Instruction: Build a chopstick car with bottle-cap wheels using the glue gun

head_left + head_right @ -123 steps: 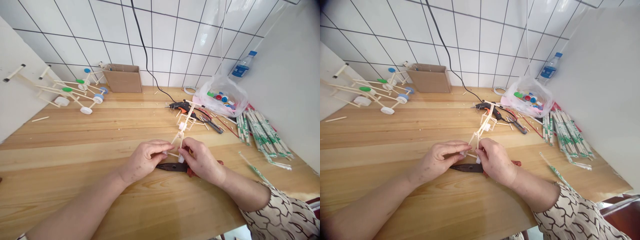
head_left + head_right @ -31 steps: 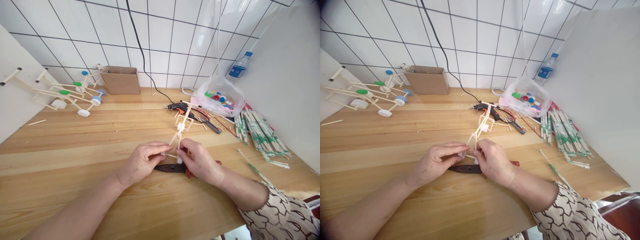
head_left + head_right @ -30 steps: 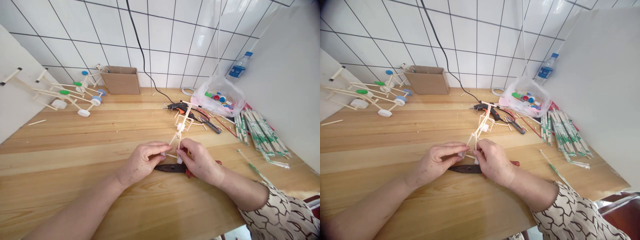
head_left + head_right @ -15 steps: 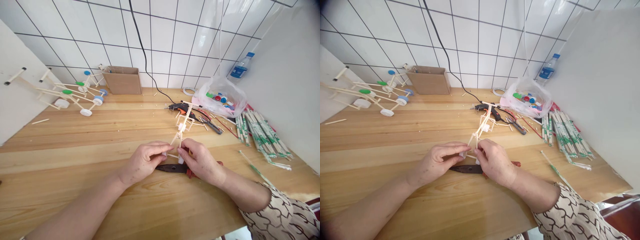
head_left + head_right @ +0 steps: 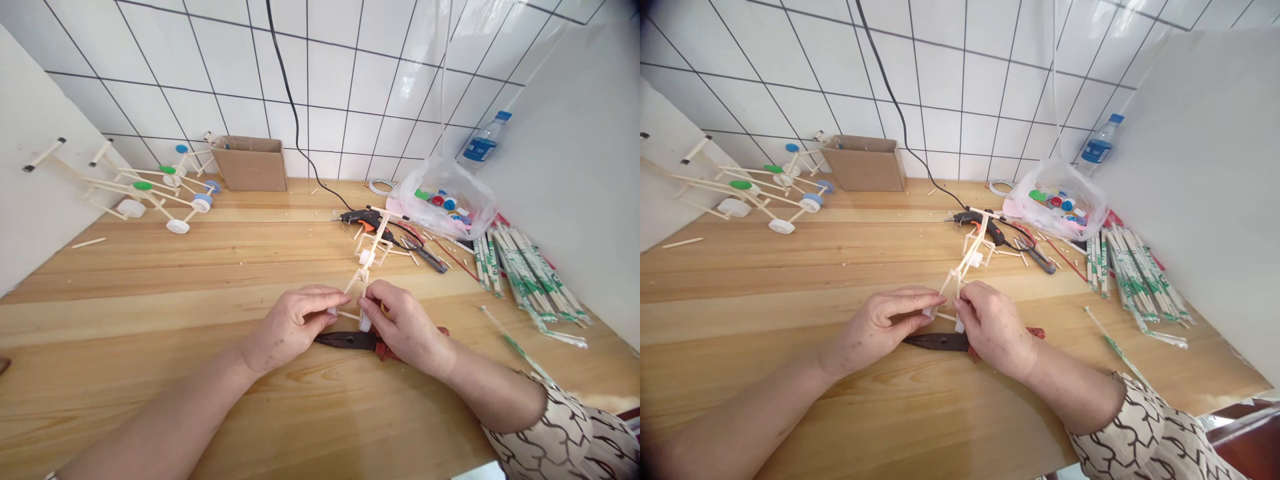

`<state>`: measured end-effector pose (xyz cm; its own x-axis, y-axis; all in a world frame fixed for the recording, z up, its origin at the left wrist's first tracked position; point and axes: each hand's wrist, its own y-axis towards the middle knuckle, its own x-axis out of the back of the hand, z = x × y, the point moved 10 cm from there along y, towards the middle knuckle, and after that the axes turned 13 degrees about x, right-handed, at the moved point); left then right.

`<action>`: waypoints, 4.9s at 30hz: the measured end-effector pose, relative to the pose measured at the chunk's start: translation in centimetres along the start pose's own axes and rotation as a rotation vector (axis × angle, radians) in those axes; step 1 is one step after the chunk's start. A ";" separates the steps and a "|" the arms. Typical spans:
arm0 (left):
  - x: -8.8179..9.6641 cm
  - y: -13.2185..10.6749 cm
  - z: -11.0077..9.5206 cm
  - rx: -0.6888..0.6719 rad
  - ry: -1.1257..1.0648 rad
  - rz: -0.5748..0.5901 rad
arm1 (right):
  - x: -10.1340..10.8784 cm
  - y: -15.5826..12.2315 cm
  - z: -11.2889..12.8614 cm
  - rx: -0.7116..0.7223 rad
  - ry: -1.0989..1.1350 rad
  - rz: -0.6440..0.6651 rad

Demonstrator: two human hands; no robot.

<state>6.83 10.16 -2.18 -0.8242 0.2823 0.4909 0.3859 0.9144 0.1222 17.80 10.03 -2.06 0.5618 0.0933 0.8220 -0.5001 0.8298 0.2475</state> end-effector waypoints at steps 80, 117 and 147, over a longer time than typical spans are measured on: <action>-0.1 -0.3 0.1 -0.021 0.059 -0.004 | 0.1 -0.1 0.0 0.008 0.003 -0.012; -0.1 -0.3 0.1 -0.034 0.054 -0.013 | 0.1 0.0 0.1 0.011 0.000 0.000; -0.1 -0.2 0.0 -0.039 0.056 -0.019 | -0.2 -0.1 -0.1 0.010 0.007 0.014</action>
<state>6.88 9.95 -2.23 -0.8075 0.2478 0.5354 0.3876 0.9069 0.1649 17.75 9.98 -2.29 0.5593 0.1094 0.8217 -0.5149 0.8227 0.2410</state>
